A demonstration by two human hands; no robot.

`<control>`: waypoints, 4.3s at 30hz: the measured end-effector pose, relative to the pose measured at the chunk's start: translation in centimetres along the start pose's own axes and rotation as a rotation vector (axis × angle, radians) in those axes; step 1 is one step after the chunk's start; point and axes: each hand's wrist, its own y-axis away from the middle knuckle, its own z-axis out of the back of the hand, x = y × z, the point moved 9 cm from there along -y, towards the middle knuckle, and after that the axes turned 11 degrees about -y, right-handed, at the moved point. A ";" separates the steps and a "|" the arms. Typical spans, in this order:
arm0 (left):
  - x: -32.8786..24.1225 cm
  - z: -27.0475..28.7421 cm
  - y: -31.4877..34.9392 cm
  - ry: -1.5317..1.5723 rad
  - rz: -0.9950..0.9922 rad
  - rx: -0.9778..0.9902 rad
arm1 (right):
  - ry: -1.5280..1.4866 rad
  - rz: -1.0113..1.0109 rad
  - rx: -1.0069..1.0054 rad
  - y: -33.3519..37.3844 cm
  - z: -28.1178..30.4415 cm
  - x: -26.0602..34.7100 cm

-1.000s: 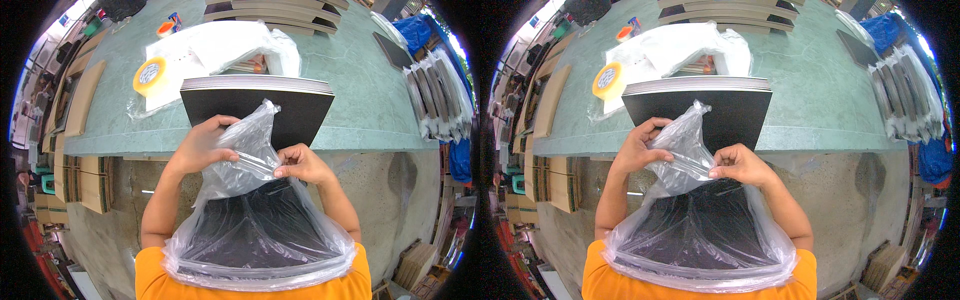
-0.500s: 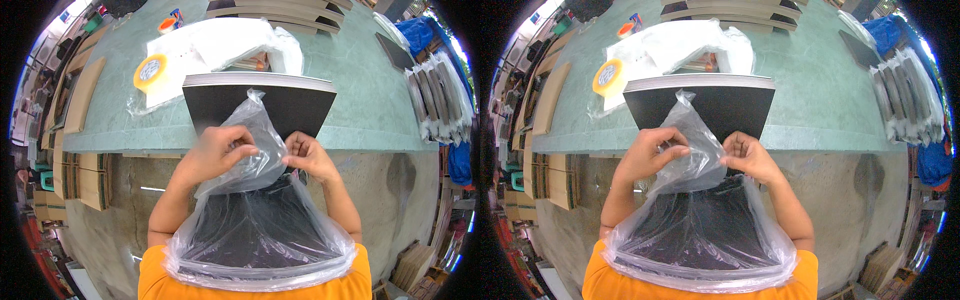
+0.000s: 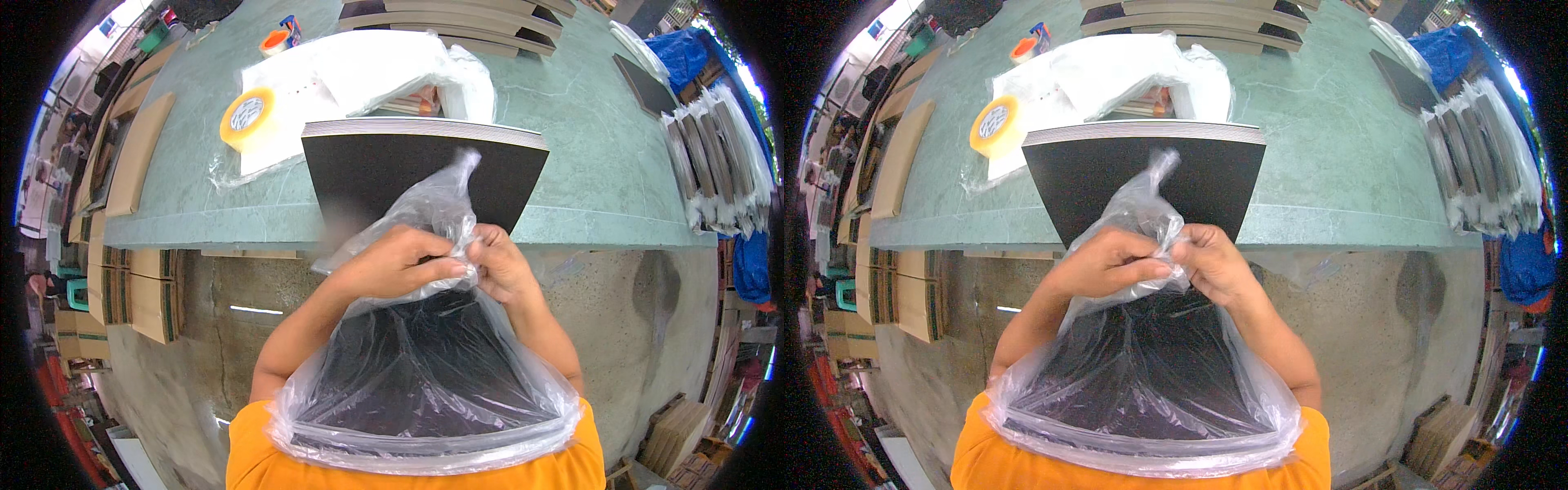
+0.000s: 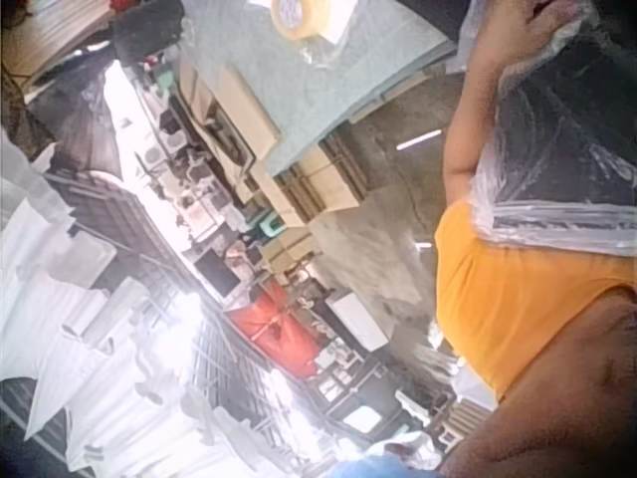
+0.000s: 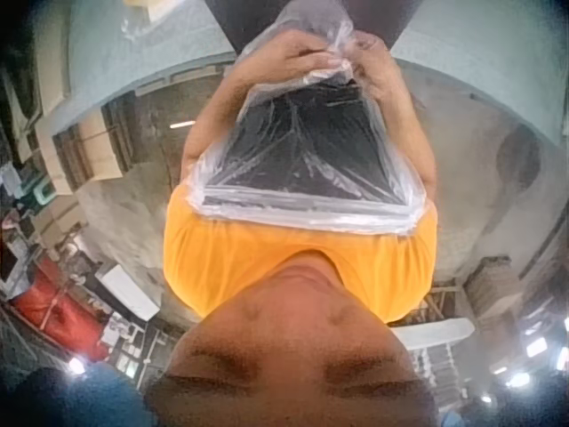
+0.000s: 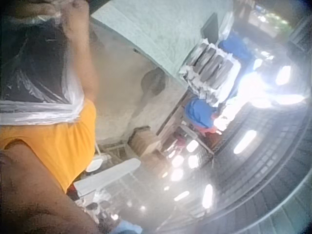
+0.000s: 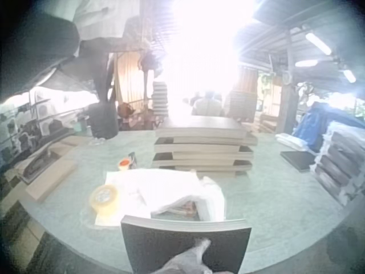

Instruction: The person packages black folders into individual plastic bags by hand, sliding each folder into a bag and smoothing the plastic before placing it into a larger stack.

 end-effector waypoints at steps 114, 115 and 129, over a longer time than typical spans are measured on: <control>4.3 7.9 12.5 -0.037 0.298 -0.138 | 0.858 -0.020 0.210 7.5 2.0 2.1; 0.9 6.1 11.8 0.039 0.078 0.077 | 0.634 -0.062 0.508 8.8 -1.2 1.9; 6.1 -4.5 0.7 0.132 0.246 0.023 | 1.609 -0.135 0.212 0.7 2.8 -5.0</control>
